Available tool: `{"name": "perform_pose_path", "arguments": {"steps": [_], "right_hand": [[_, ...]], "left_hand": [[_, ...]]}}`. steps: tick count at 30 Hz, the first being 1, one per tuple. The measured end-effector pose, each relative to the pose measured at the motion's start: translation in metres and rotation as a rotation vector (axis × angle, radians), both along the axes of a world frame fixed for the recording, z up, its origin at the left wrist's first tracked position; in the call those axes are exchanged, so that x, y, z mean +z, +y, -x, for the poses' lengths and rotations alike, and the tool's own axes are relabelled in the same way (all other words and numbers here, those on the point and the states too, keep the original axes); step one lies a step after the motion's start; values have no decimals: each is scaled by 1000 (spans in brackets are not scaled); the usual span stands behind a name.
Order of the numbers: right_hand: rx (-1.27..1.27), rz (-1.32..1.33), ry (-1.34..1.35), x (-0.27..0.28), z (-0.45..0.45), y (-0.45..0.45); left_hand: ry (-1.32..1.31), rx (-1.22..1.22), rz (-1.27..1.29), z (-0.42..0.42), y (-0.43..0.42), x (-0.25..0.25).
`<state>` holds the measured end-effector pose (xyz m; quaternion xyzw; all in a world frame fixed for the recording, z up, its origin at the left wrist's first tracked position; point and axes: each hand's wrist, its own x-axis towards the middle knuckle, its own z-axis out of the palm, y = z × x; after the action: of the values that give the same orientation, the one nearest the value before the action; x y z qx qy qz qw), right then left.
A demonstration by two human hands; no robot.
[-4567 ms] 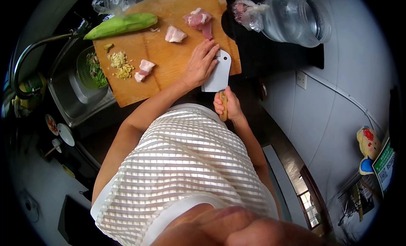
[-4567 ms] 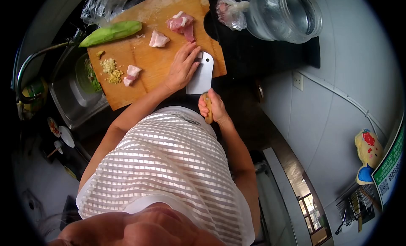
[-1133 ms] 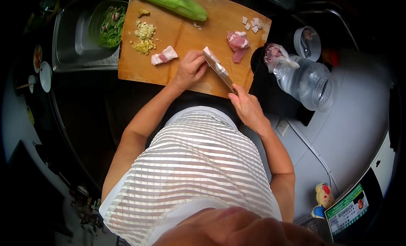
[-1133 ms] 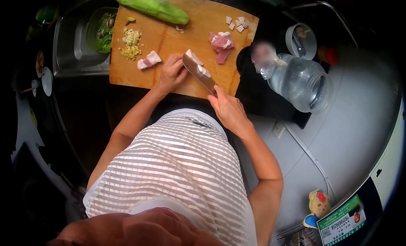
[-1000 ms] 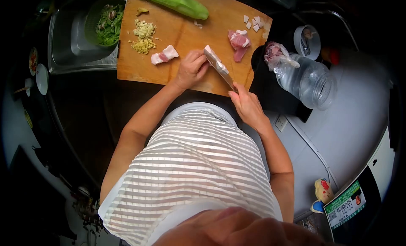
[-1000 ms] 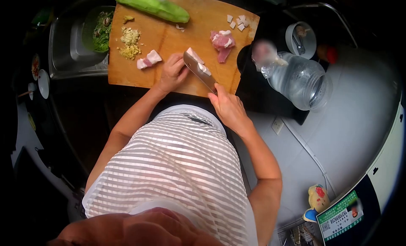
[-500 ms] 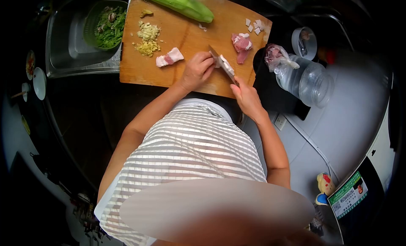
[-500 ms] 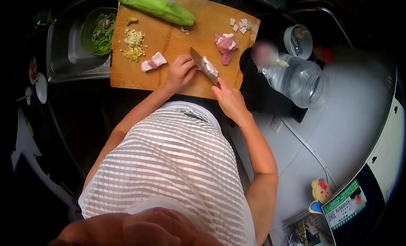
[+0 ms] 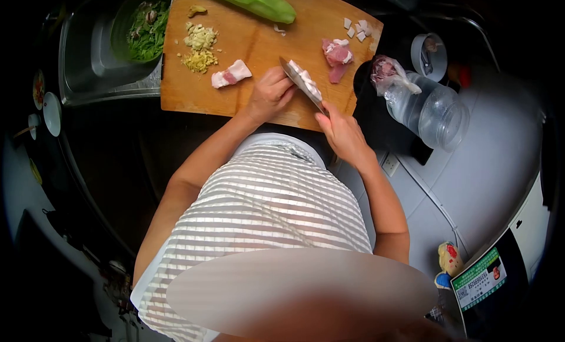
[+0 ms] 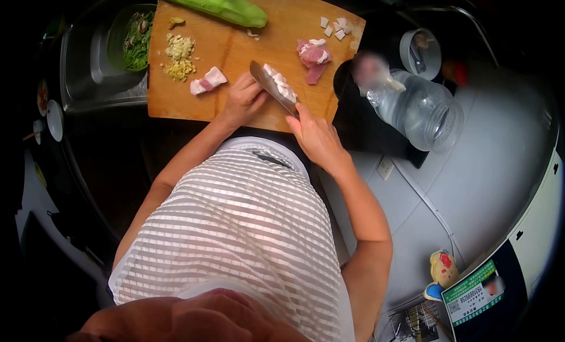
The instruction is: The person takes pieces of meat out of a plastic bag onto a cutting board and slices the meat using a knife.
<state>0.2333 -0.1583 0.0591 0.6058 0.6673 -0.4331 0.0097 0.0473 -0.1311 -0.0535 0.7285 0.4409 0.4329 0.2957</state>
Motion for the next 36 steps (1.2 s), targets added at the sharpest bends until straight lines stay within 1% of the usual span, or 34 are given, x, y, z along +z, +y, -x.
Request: {"name": "perform_pose_path", "arguments": {"steps": [4, 6, 10, 12, 13, 15, 16, 18, 19, 20, 22, 25, 29, 32, 34, 36], "right_hand": [[75, -57, 58, -22, 20, 33], [53, -96, 110, -25, 19, 31], [41, -123, 82, -19, 0, 3], [-70, -2, 47, -13, -14, -11], [-74, -3, 43, -7, -18, -14], [-254, 140, 104, 4, -24, -14], [-258, 146, 101, 9, -22, -17], [-166, 24, 124, 15, -14, -23], [-128, -38, 128, 9, -14, -28], [-134, -38, 125, 9, -13, -29], [-113, 62, 78, 12, -13, -31], [-94, 67, 12, 14, -14, -30], [-61, 91, 31, 8, -11, -14], [-12, 78, 13, -4, 4, 12], [42, 1, 104, -15, 14, 30], [26, -52, 134, -21, 13, 26]], "left_hand": [[30, -7, 21, 0, 0, 1], [44, -6, 32, -1, -2, 1], [50, 8, -26, 1, 0, 2], [46, 9, -47, 0, 0, 2], [9, 4, -53, -1, 0, 1], [-32, 1, -59, -2, 2, 2], [-34, 18, -35, -2, 0, 3], [-35, 14, -11, 1, -3, 6], [-26, -1, -26, 1, -3, 6], [-18, -13, -39, 2, -2, 6], [-6, -17, -41, 2, -3, 2], [9, -11, -34, 3, -2, 1], [11, 9, 3, 2, -2, -2], [22, -21, -10, 1, 0, 0], [24, -23, 2, 1, 0, 0], [24, -30, 10, 0, -1, 0]]}}
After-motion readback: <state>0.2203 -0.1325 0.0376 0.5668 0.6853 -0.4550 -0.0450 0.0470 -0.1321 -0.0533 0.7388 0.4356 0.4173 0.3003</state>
